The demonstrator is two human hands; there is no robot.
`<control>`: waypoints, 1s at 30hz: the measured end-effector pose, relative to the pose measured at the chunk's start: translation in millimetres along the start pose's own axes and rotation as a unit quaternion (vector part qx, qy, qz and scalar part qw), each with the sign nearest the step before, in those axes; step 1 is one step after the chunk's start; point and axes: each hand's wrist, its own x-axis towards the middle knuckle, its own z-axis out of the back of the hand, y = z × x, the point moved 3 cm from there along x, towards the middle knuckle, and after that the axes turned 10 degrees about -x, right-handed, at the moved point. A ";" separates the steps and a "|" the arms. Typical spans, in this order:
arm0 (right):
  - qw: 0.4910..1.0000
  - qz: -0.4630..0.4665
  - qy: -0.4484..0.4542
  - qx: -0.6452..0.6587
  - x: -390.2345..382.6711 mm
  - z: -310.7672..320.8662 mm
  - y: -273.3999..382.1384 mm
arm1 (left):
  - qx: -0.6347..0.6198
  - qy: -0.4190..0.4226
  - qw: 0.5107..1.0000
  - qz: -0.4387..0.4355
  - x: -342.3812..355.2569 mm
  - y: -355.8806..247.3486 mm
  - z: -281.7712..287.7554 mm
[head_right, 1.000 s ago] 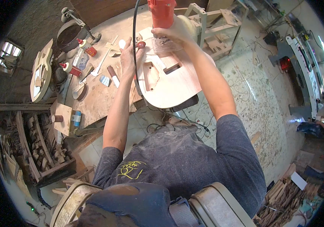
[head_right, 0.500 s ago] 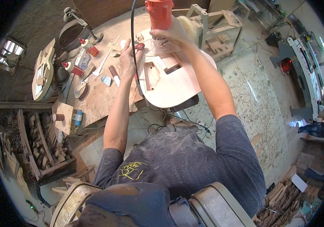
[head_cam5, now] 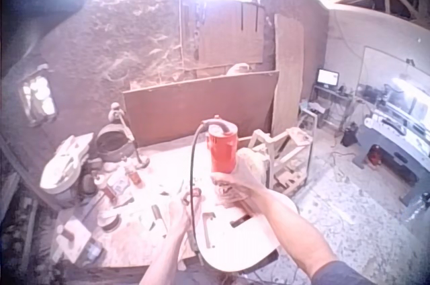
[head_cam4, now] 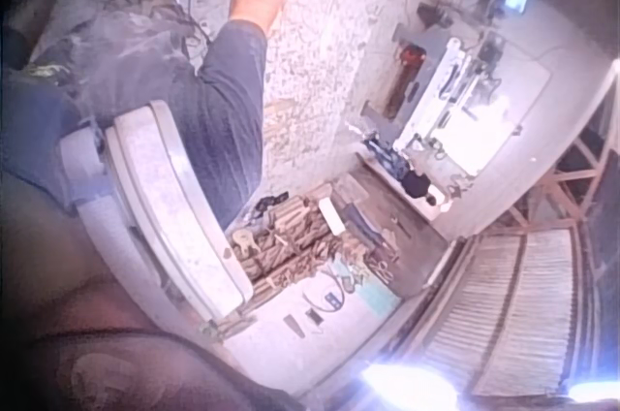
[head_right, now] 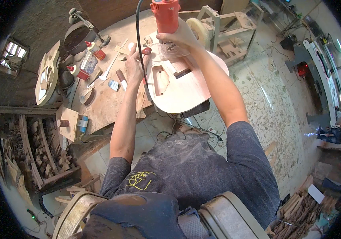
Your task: The person uses a hand-held router to route a cavity into a wooden guitar body on a workbench.
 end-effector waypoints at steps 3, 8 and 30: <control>1.000 0.002 0.011 0.020 -1.1 -6.2 8.4 | 0.022 -0.031 0.997 -0.066 -1.1 7.5 4.4; 1.000 0.007 0.002 -0.006 -1.9 -4.0 8.1 | 0.004 -0.011 1.000 -0.022 -3.4 2.2 2.9; 0.998 0.058 -0.004 -0.001 -2.6 -15.1 13.1 | 0.025 -0.014 0.999 -0.017 -6.3 3.1 12.9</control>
